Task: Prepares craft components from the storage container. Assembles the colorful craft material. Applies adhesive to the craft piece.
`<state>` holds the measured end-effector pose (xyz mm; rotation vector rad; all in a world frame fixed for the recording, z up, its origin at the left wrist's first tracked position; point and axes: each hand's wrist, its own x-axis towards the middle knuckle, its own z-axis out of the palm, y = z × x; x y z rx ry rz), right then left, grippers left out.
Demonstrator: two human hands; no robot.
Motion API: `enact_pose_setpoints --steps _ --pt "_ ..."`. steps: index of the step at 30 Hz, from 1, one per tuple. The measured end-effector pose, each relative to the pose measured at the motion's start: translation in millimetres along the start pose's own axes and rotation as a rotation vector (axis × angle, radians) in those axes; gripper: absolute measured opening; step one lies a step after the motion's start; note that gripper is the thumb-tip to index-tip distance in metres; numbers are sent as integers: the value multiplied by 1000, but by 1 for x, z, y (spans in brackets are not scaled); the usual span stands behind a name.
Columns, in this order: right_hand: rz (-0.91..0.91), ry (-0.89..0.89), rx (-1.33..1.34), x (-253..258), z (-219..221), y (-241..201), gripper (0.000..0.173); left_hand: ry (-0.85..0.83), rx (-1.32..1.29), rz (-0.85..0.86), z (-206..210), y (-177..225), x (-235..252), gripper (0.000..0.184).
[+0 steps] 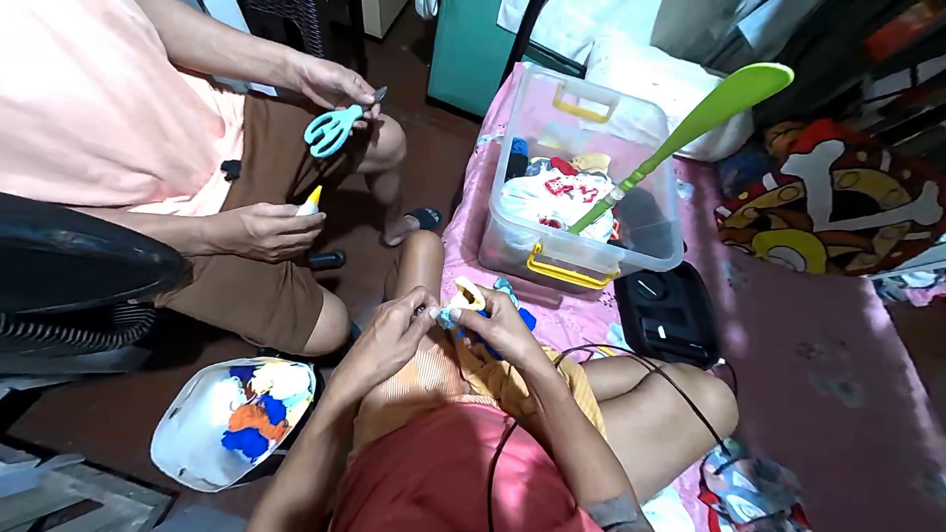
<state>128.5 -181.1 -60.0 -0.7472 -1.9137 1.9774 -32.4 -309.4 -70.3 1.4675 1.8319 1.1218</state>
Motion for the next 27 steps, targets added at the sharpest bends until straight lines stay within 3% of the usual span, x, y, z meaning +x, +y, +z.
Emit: enact_pose_setpoints --steps 7,12,27 --pt "33 -39 109 14 10 -9 16 238 -428 -66 2 -4 1 8" --pt "6 -40 144 18 21 -14 18 310 -718 -83 -1 -3 0 13" --pt "13 -76 154 50 45 -26 14 478 -725 -40 -21 -15 3 15"
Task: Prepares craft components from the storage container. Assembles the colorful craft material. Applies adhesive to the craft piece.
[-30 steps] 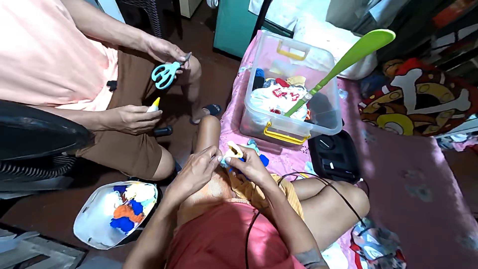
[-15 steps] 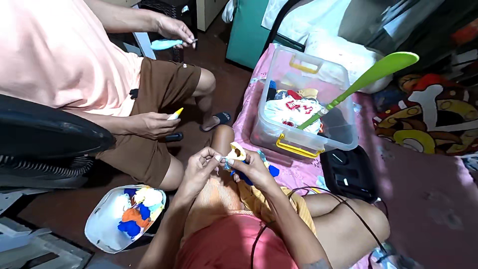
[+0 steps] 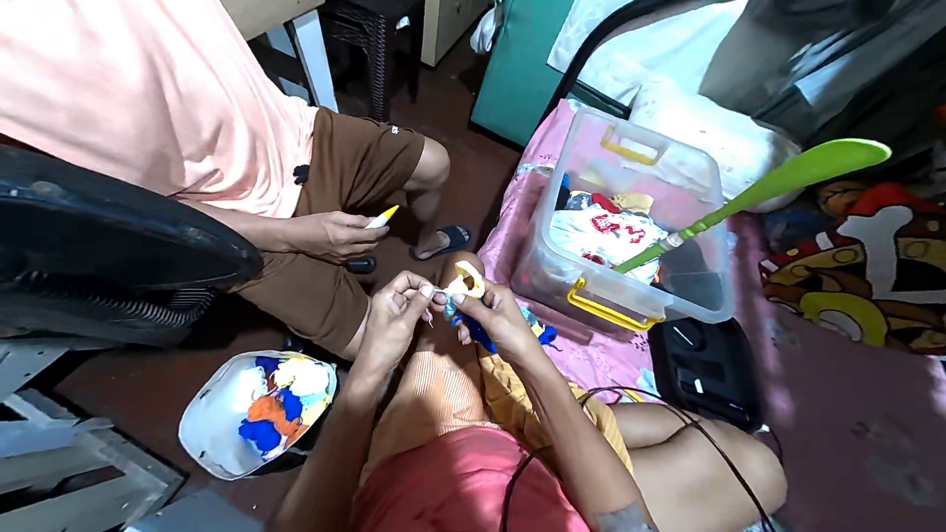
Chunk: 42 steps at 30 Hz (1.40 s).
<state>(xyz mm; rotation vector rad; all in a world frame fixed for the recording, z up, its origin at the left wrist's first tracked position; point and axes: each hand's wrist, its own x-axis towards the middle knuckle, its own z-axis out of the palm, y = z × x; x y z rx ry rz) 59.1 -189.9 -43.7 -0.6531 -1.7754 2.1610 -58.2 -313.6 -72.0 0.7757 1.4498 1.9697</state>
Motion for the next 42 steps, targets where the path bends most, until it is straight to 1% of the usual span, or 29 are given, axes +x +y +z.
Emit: enact_pose_setpoints --steps 8,17,25,32,42 --pt "26 -44 16 7 6 1 14 33 17 1 -10 4 -2 14" --pt "42 -115 -20 13 18 5 16 -19 163 5 -34 13 -5 9" --pt "81 -135 -35 16 34 15 15 23 179 -37 -50 12 -14 11" --pt "71 -148 -27 17 35 19 17 23 187 -70 -51 14 -14 10" --pt "52 -135 -16 13 33 17 19 46 177 -33 -45 12 -17 10"
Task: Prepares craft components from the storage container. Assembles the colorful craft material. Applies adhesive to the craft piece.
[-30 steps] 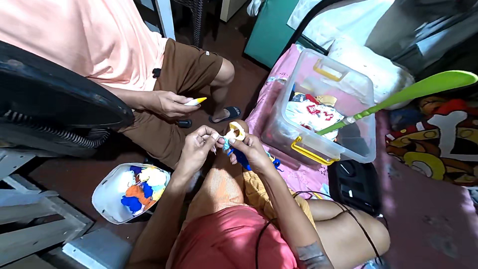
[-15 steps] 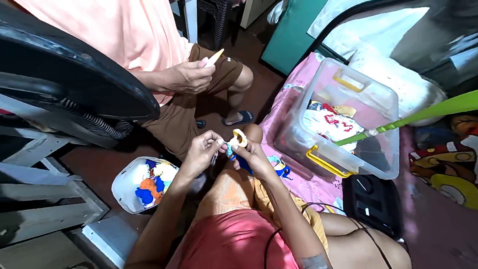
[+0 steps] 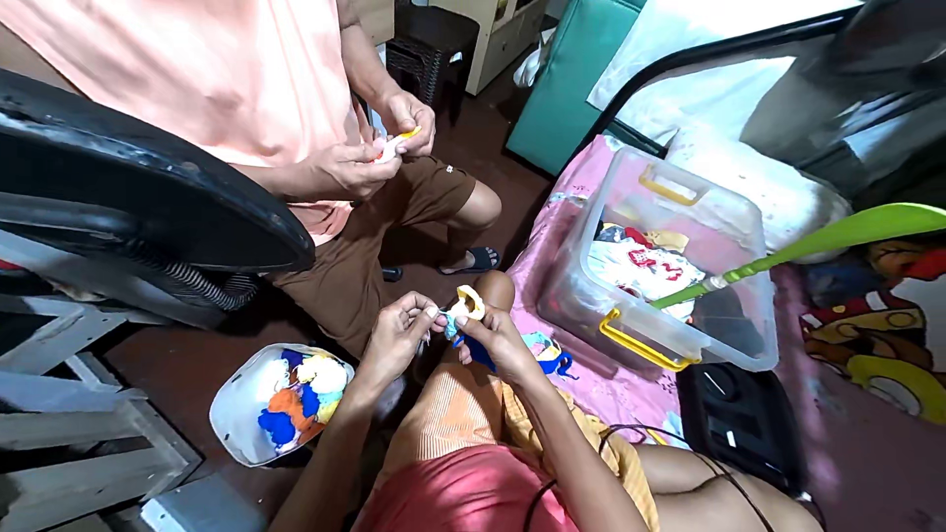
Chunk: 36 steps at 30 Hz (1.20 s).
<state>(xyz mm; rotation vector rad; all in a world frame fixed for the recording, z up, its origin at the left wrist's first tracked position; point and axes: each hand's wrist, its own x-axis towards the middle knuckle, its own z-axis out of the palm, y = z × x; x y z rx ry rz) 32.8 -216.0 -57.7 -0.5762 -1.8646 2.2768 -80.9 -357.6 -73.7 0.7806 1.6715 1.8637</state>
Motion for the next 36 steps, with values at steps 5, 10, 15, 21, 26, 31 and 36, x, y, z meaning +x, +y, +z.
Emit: enact_pose_setpoints --steps 5,10,15,21,26,31,36 --pt "-15 24 6 0 -4 -1 20 -1 -9 -5 5 0 3 10" --pt "-26 44 11 6 -8 -8 17 -7 -3 11 9 2 15 11" --pt "-27 76 10 18 -19 -15 18 5 -3 30 16 3 34 10" --pt "-35 91 6 34 -32 -24 17 9 -43 54 27 1 59 10" --pt "-32 89 1 37 -33 -26 19 6 -60 62 27 -2 65 12" --pt "-33 83 -18 40 -31 -22 19 21 -70 42 24 -5 65 12" --pt "-25 83 -18 43 -26 -20 20 54 -74 20 21 -8 62 11"
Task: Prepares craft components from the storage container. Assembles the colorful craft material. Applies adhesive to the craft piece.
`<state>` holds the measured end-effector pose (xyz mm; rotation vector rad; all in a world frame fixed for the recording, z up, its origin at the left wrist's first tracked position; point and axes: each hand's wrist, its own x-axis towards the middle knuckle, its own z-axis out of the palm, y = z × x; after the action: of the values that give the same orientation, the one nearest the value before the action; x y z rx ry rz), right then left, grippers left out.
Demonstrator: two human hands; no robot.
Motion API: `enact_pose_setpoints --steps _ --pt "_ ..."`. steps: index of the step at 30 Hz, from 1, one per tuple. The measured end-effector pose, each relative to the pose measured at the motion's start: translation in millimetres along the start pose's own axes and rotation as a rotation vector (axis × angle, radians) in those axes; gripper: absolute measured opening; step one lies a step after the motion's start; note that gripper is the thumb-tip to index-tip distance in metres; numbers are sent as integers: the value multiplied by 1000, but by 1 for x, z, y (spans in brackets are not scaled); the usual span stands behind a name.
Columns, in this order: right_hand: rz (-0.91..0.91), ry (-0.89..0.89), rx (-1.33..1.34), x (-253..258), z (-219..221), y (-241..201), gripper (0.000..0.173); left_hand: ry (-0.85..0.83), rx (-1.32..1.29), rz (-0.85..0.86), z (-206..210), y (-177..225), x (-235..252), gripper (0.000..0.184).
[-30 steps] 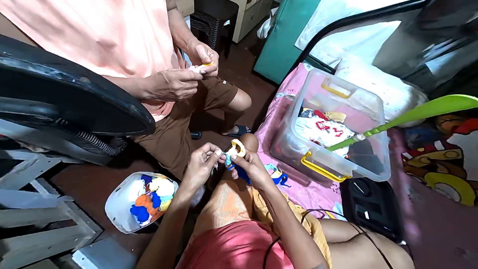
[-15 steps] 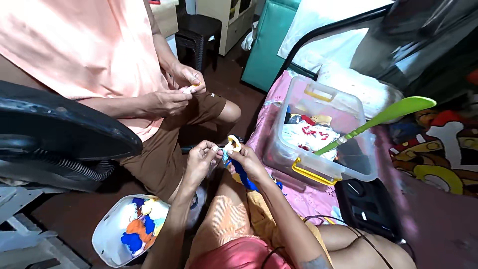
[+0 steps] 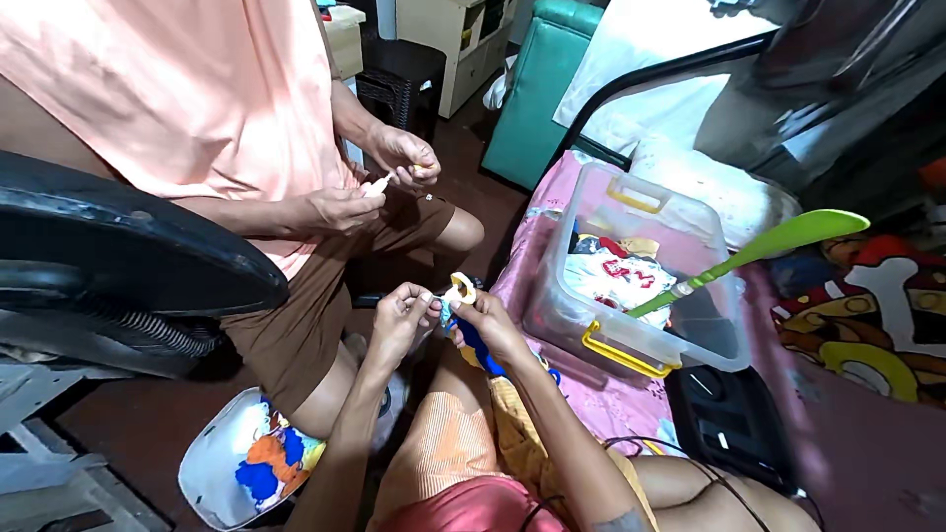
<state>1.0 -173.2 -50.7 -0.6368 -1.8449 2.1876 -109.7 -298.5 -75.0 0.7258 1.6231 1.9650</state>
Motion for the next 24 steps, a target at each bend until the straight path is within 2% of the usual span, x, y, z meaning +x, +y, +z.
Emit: enact_pose_setpoints --steps 10,20,24 --pt "-6 4 1 3 8 -1 19 59 -60 32 -3 -3 -4 11" --pt "22 -13 -40 1 6 1 20 24 -59 16 -6 -6 -9 13" --pt "33 -84 -64 -1 6 -1 27 19 -13 16 -6 -5 -10 13"
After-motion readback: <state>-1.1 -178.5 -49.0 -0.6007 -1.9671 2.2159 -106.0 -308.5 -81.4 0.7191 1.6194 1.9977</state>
